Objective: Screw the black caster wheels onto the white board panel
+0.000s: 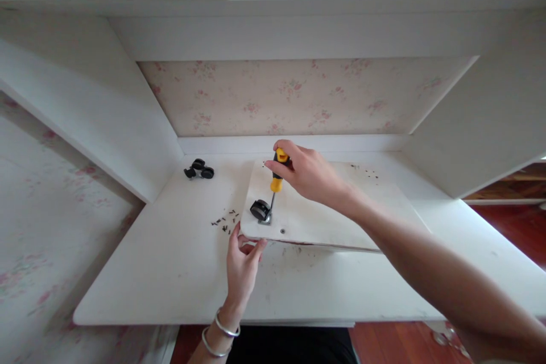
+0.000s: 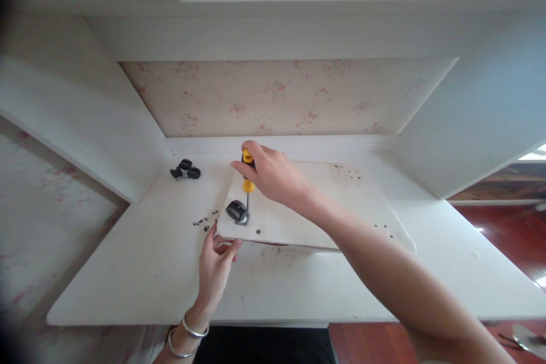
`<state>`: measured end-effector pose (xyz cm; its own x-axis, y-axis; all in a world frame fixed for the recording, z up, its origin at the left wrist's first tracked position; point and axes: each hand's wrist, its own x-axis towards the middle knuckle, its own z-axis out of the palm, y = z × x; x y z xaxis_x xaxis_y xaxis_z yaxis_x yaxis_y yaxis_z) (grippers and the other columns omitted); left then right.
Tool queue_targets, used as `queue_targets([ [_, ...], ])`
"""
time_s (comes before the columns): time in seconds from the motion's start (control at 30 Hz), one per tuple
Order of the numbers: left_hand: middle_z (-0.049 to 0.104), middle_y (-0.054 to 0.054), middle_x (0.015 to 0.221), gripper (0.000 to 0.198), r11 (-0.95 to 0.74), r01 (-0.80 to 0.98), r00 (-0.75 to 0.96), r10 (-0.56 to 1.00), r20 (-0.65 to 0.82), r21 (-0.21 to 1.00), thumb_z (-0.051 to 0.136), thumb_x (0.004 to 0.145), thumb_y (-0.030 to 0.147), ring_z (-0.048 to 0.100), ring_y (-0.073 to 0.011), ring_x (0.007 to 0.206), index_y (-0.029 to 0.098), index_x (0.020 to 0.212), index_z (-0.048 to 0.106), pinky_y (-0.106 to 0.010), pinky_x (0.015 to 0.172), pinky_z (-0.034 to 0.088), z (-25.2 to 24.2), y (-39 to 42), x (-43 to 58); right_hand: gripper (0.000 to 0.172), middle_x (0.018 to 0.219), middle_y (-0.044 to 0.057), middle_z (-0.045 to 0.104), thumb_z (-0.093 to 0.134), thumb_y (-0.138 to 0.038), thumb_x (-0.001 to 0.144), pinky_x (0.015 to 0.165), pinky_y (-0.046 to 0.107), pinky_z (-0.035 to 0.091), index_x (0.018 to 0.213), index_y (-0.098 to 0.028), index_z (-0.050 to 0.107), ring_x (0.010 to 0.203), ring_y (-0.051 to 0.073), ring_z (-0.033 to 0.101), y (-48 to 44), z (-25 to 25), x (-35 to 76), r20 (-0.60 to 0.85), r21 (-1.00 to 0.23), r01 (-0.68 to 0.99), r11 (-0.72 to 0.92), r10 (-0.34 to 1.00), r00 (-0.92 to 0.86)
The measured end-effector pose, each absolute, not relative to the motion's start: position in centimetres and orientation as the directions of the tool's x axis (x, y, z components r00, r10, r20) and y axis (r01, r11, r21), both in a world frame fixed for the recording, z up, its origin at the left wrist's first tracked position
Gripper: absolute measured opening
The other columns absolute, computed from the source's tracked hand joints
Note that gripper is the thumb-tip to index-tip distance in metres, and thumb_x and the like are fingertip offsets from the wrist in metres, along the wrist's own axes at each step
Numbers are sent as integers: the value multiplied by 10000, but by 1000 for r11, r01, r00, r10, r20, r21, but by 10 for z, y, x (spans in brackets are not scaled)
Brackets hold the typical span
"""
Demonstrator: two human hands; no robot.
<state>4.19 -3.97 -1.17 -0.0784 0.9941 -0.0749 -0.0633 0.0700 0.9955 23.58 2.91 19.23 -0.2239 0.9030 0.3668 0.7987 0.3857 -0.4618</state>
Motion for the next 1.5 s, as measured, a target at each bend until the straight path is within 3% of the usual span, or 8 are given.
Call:
queue_targets([
  [0.2,672,-53,986,827,73,-69,-73,994,-78,995,795,744,474,554,-86,575,199,1430,424,-217,508,478,-8,-39,42,471,1432,126,502,453,-322,985,942,364,463,1441,-248,365,1196,204,572,28,198,244,272,-645,540,540,823,-498],
  [0.47,653,-12,879,785,49,-30,-75,996,-52,998,777,777,449,544,-93,575,188,1427,422,-215,513,465,-10,-40,41,416,1084,123,662,525,-509,954,781,395,475,1210,-182,529,883,248,625,23,191,233,369,-438,810,389,900,-233],
  [0.63,650,-10,853,812,59,-25,-76,995,-61,998,782,763,471,558,-102,574,174,1428,424,-223,516,471,-6,-40,42,451,1380,147,527,400,-419,1016,947,377,450,1417,-216,365,1144,211,580,22,191,243,316,-602,602,524,849,-424],
  [0.7,656,-18,878,799,58,-31,-77,995,-60,998,782,762,472,554,-99,569,179,1419,433,-223,510,468,-6,-40,42,404,1312,112,590,405,-383,1015,921,350,457,1391,-238,388,1092,189,603,23,190,247,310,-641,548,538,834,-455],
  [0.9,643,-1,829,844,66,-39,-89,994,-69,997,794,736,500,556,-108,569,172,1426,434,-231,513,467,-6,-40,42,403,966,99,690,473,-547,964,694,353,437,1122,-186,558,765,216,619,23,179,238,435,-446,839,312,895,-102],
  [1.1,643,-3,805,824,44,-5,-72,996,-44,999,777,767,479,558,-115,571,168,1439,416,-235,521,476,-5,-40,41,463,1337,131,587,408,-352,1000,928,381,451,1445,-234,365,1122,213,598,18,188,242,312,-628,596,500,864,-396],
  [1.33,641,-4,816,861,54,-14,-100,993,-55,998,788,731,527,566,-117,572,165,1431,441,-237,510,473,-5,-41,42,454,1056,112,667,582,-542,908,732,375,478,1180,-179,565,826,227,619,20,183,238,415,-477,783,399,888,-199],
  [1.5,645,-2,821,904,73,-18,-107,991,-75,997,796,710,545,565,-107,561,175,1448,429,-227,504,470,-4,-42,43,496,1418,142,512,464,-389,989,949,391,469,1446,-237,349,1158,213,580,20,180,243,383,-639,554,533,846,-371],
])
